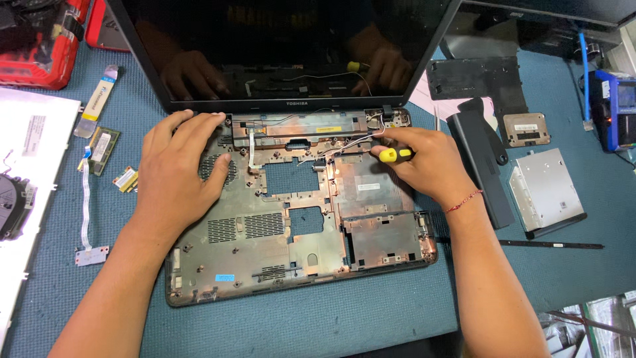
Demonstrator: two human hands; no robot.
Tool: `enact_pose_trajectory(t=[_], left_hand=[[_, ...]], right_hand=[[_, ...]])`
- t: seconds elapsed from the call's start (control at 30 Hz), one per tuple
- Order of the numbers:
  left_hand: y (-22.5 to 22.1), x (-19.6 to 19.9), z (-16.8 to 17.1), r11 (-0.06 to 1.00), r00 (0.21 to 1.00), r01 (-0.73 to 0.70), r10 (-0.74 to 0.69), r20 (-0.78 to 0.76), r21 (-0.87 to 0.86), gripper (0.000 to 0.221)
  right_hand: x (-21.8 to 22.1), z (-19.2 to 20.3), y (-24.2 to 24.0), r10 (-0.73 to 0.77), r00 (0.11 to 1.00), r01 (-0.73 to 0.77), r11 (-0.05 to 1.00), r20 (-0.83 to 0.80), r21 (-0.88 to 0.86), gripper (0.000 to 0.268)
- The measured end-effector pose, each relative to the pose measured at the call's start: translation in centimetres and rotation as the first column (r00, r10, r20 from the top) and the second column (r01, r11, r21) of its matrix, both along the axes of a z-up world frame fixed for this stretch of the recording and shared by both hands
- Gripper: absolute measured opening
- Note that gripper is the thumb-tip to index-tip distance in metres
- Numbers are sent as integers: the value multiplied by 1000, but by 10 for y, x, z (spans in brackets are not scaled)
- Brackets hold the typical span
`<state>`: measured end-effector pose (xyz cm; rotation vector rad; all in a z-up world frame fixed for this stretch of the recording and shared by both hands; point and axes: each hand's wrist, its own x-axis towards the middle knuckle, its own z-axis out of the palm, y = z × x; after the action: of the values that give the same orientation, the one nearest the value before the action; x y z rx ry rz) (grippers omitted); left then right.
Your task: The person uses a screwdriver to remove screws from the back panel of a disassembled laptop. They then lift the panel off and set it aside. The person proceeds to unscrew components near the screen hinge area and carefully lifts the screen assembly away from the laptop base.
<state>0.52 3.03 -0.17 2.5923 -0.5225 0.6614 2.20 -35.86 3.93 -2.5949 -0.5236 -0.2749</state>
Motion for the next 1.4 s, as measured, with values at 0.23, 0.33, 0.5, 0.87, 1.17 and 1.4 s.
enact_pose_trajectory(t=[0.23,0.33,0.5,0.87,1.17,1.4], left_hand=[[-1,-1,2,1000,1000,5,-5,-10,-20,53],[-2,-1,3,1000,1000,5,-6,-9,-22,53],[-2,-1,2,999,1000,10,-10,4,-30,54],[-1,-3,9,998,999,44,-45,-20,-37,55],[-2,-4,16,997,995,74,-75,-61,-21,54],[-3,-4,15,996,996,82,-83,-41,-19,51]], right_hand=[[-1,-9,-3,-73,996,70,995,-46,-66,18],[-4,-3,2,-101,991,92,991,-88,-93,25],[-2,-7,1,-153,984,137,977,-95,-163,22],[3,-41,-15,-109,994,109,985,9,-132,19],[-2,-34,-8,-41,978,31,998,204,51,16],[-1,-21,-1,-40,942,5,994,333,107,19]])
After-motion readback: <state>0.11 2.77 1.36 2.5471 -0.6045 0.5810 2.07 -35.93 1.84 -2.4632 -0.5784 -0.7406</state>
